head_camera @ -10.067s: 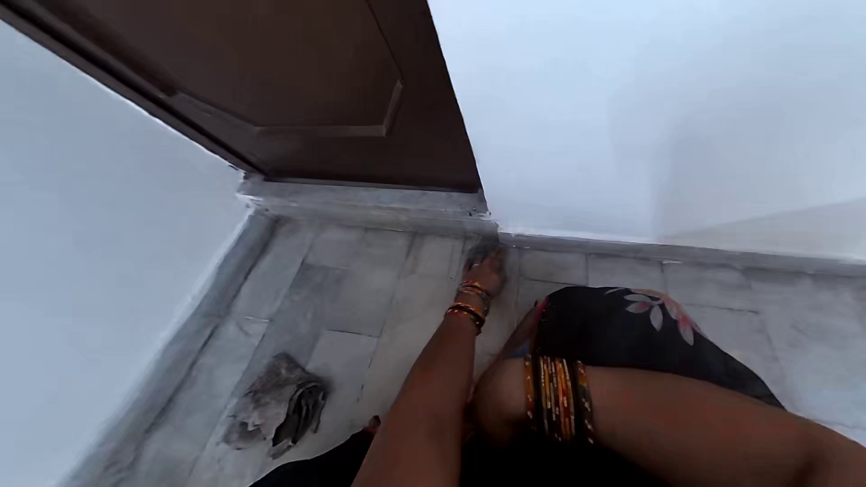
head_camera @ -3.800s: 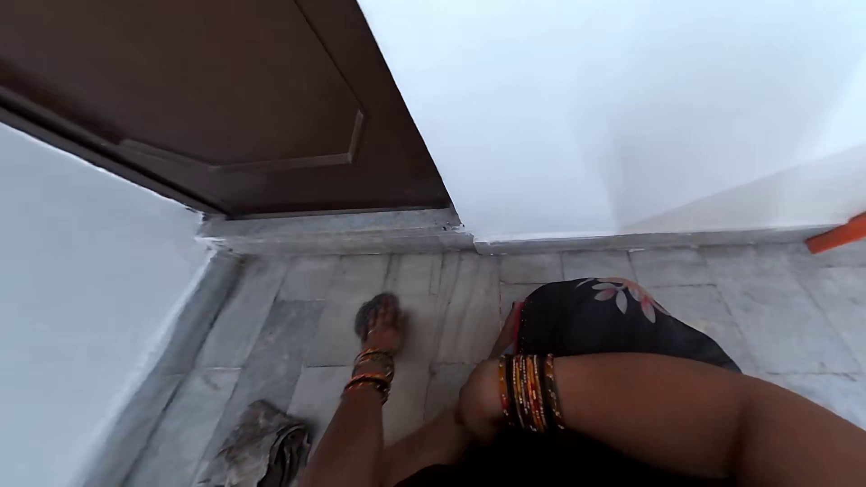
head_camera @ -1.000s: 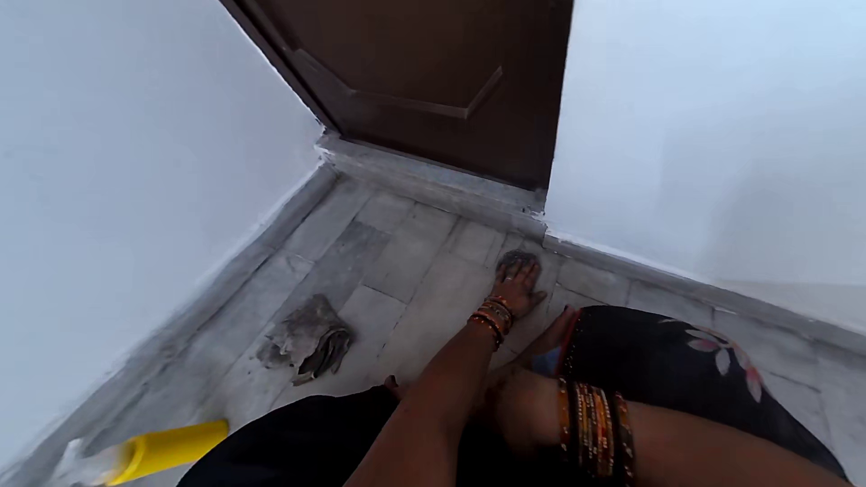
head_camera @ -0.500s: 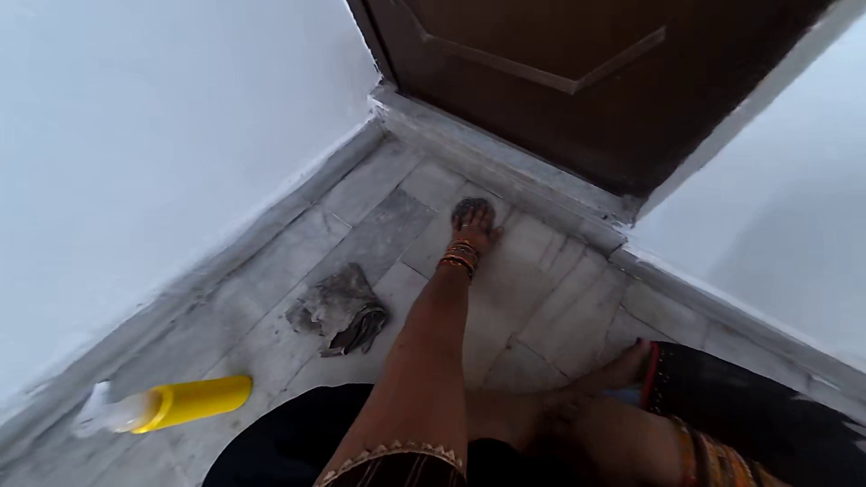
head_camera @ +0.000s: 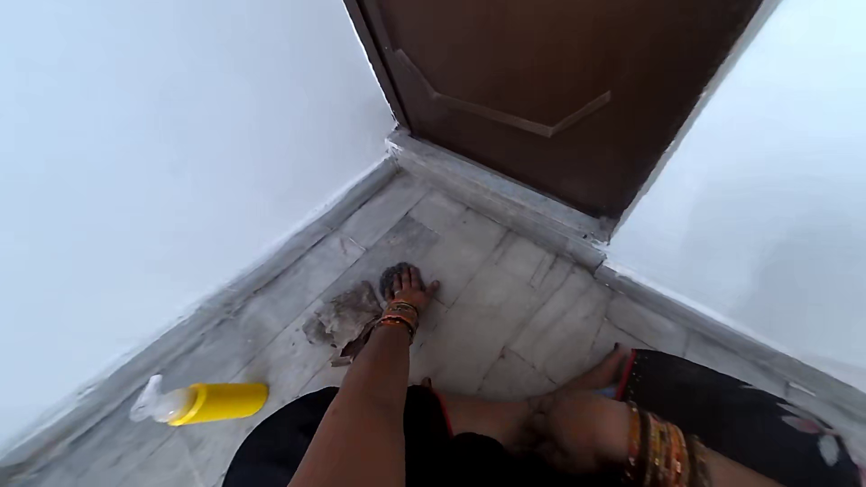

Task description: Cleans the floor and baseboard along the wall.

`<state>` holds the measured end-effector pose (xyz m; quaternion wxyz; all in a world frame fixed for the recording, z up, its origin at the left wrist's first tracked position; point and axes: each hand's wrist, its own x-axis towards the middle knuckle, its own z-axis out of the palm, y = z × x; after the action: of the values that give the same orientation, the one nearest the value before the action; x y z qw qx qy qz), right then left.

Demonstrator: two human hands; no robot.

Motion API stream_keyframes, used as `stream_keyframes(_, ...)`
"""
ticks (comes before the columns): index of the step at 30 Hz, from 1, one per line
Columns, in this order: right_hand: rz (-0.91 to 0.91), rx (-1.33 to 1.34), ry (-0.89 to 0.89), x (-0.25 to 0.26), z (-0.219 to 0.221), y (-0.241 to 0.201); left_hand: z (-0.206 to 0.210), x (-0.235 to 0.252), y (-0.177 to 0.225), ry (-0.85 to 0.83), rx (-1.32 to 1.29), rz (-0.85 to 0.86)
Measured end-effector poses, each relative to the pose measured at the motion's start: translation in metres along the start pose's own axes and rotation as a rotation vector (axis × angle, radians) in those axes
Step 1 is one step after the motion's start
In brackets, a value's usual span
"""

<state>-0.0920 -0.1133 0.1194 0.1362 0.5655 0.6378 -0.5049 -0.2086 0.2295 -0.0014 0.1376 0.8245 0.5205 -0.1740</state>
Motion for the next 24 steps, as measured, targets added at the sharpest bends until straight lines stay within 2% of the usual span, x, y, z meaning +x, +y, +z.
stream_keyframes(4,-0.004,-0.052,0.057,-0.01,0.002,-0.015,0.027,-0.033,0.045,-0.015,0.027,0.147)
stream_keyframes(8,-0.023,-0.074,0.097,-0.014,0.009,-0.023,0.056,-0.065,0.104,-0.029,0.033,0.383)
stream_keyframes(11,0.014,-0.032,0.06,-0.027,0.001,-0.037,0.072,-0.091,0.151,-0.068,0.057,0.555)
stream_keyframes(15,-0.015,-0.044,0.095,-0.012,0.009,-0.017,0.08,-0.113,0.199,-0.134,0.105,0.745)
stream_keyframes(20,0.034,-0.001,0.059,-0.009,0.003,-0.002,0.08,-0.087,0.213,-0.098,0.039,0.741)
stream_keyframes(24,0.002,0.009,0.066,-0.002,0.004,0.002,0.06,-0.032,0.191,0.006,-0.009,0.667)
